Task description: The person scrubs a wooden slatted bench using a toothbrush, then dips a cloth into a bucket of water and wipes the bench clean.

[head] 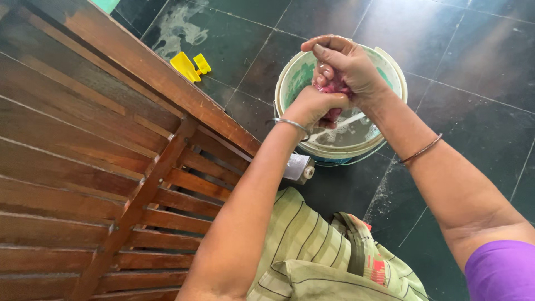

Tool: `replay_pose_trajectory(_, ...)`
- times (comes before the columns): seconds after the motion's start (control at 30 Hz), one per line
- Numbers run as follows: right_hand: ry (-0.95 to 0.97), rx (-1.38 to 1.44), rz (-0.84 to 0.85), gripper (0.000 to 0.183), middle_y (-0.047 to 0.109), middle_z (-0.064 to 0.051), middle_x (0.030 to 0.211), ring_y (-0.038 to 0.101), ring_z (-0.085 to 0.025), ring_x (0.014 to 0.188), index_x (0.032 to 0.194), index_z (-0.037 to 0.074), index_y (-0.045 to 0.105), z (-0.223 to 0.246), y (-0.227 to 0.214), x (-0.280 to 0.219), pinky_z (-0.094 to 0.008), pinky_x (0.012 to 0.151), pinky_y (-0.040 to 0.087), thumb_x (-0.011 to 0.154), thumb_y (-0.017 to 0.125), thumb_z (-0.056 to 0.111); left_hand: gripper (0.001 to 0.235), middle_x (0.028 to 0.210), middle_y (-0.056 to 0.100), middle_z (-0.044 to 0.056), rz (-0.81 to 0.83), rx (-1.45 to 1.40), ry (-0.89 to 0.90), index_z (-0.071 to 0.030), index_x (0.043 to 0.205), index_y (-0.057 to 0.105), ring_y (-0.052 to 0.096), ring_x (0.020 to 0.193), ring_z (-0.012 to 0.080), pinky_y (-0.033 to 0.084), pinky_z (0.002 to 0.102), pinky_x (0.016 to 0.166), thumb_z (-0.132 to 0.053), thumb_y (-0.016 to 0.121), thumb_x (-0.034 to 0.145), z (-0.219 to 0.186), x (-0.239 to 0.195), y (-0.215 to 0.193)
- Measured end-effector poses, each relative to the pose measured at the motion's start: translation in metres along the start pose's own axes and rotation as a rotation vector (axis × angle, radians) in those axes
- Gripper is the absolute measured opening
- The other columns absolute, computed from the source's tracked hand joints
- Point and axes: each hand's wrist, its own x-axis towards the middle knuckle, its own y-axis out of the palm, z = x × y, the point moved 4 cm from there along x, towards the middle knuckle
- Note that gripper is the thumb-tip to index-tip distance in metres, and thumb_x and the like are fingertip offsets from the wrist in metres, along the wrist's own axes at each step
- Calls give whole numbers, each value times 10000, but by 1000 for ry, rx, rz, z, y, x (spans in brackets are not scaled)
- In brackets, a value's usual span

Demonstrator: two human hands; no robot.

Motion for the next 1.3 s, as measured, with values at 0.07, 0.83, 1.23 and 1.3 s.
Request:
replay_pose_trajectory(0.07, -44, -122, -52, 186, 535, 21, 649, 558, -77, 597, 1168, 2, 695, -4, 0, 0, -238, 564, 475, 1062, 638, 144, 357, 762, 636, 133, -66, 146, 71, 39, 877, 655, 608, 575, 204, 525, 368, 485, -206, 814, 671, 4, 6, 1)
replay_pose_trajectory(0.83, -214, -508, -298, 143, 557, 21, 703, 525, -41, 575, 1041, 14, 639, -25, 0, -3, -218, 512, 434, 1083, 539, 106, 535, 1035, 730, 276, -584, 717, 208, -10, 1109, 603, 694, 1037, 441, 536, 503, 892, -422, 723, 790, -1, -30, 10)
replay_pose_trajectory(1.23, -104, 312, 114, 628, 707, -118, 959, 731, -214, 860, 1415, 14, 585, 28, 12, -12, -346, 800, 601, 1032, 594, 513, 371, 833, 683, 84, 315, -226, 147, 17, 1018, 664, 659, 646, 137, 653, 395, 657, -230, 827, 794, -27, -39, 7)
replay_pose_trajectory(1.3, -30, 374, 131, 612, 729, -149, 917, 752, -264, 842, 1366, 47, 590, 24, 14, -12, -379, 803, 605, 956, 618, 501, 340, 821, 676, 87, 429, -382, 111, 8, 1021, 662, 637, 632, 143, 641, 399, 672, -244, 795, 836, -30, -48, 11)
